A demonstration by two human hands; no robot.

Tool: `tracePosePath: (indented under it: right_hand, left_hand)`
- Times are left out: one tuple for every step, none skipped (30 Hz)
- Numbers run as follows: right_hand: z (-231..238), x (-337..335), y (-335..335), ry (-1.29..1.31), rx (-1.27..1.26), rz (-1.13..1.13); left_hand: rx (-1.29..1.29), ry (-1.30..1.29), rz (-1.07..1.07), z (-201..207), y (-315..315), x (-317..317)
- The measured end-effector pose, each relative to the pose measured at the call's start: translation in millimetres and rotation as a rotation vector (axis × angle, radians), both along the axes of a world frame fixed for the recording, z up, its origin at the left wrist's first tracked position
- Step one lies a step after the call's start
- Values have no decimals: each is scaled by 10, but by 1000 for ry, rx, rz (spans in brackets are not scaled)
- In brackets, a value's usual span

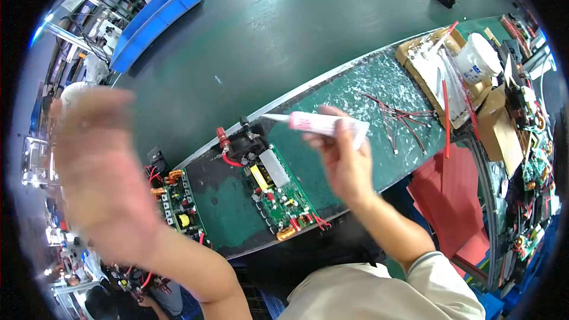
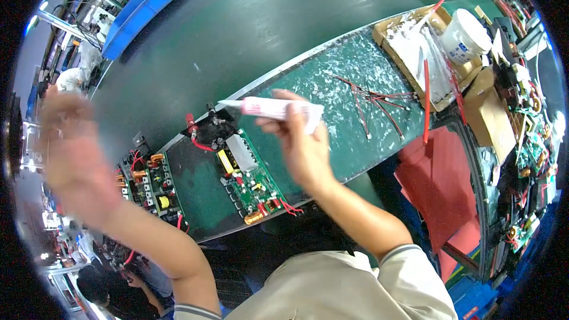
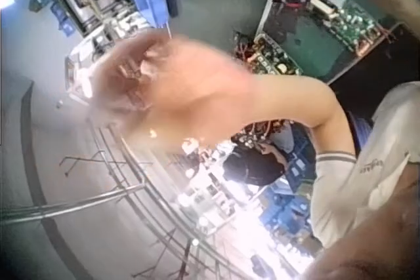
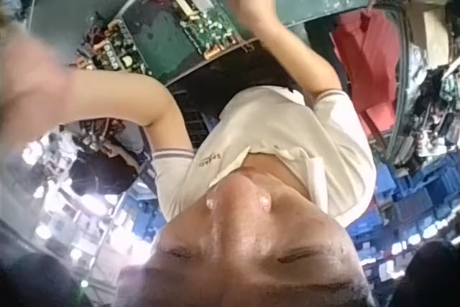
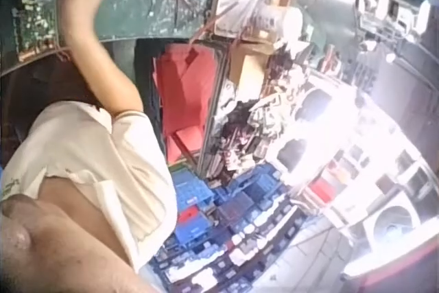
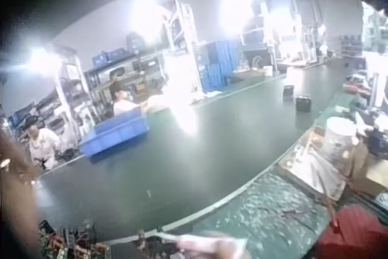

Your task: Assembling components onto circuit boards and applying sealant paste on a manufacturing line.

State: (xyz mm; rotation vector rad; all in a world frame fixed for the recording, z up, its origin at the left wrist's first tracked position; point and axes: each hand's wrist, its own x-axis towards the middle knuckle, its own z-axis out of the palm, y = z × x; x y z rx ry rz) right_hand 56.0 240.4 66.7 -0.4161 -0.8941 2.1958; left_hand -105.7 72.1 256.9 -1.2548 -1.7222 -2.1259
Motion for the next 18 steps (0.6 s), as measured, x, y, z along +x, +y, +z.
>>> tracePosePath:
  right_hand:
    - [-75, 78, 175, -85, 81, -58]
    - [-181, 138, 288, -124, 127, -54]
    - [-288, 158, 320, -189, 169, -21]
    - [-369, 158, 319, -251, 214, 13]
    - [-420, 150, 292, -279, 274, 28]
    - [-468, 141, 247, -305, 335, 46]
    - [-520, 116, 186, -319, 328, 50]
    - [-524, 97, 144, -289, 345, 58]
    - [-529, 70, 112, -290, 374, 48]
    - [-533, 50, 87, -290, 403, 38]
    - [-548, 42, 73, -293, 400, 42]
    - [-557, 40, 58, -293, 445, 33]
    - [-562, 34, 50, -294, 491, 24]
    - [-563, 42, 55, -299, 490, 24]
    - [-563, 56, 67, -327, 544, 49]
    - [-567, 60, 76, -354, 599, 75]
    - [-571, 52, 76, -361, 657, 65]
    - [-570, 49, 77, -364, 655, 66]
  left_hand:
    - [-304, 104, 71, -510, 188, 68]
    - [-602, 390, 185, -933, 247, -37]
    - [-697, 409, 222, -1224, 276, -46]
    - [-790, 429, 261, -1458, 311, -28]
    - [-787, 331, 254, -1664, 324, -25]
    - [-783, 234, 251, -1826, 300, -30]
    - [-743, 129, 182, -1968, 234, -67]
    - [-704, 22, 116, -1975, 213, -70]
    - [-738, -12, 116, -1970, 198, -53]
    - [-746, -15, 118, -1939, 189, -45]
    - [-759, 5, 107, -1914, 204, -41]
    - [-772, 25, 96, -1899, 208, -45]
    - [-796, 58, 98, -1894, 192, -65]
    - [-797, 53, 94, -1903, 186, -64]
    - [-810, 73, 97, -1912, 178, -58]
    - [-822, 93, 100, -1926, 174, -56]
    - [-810, 74, 89, -1932, 168, -61]
    - [-812, 72, 87, -1943, 159, -65]
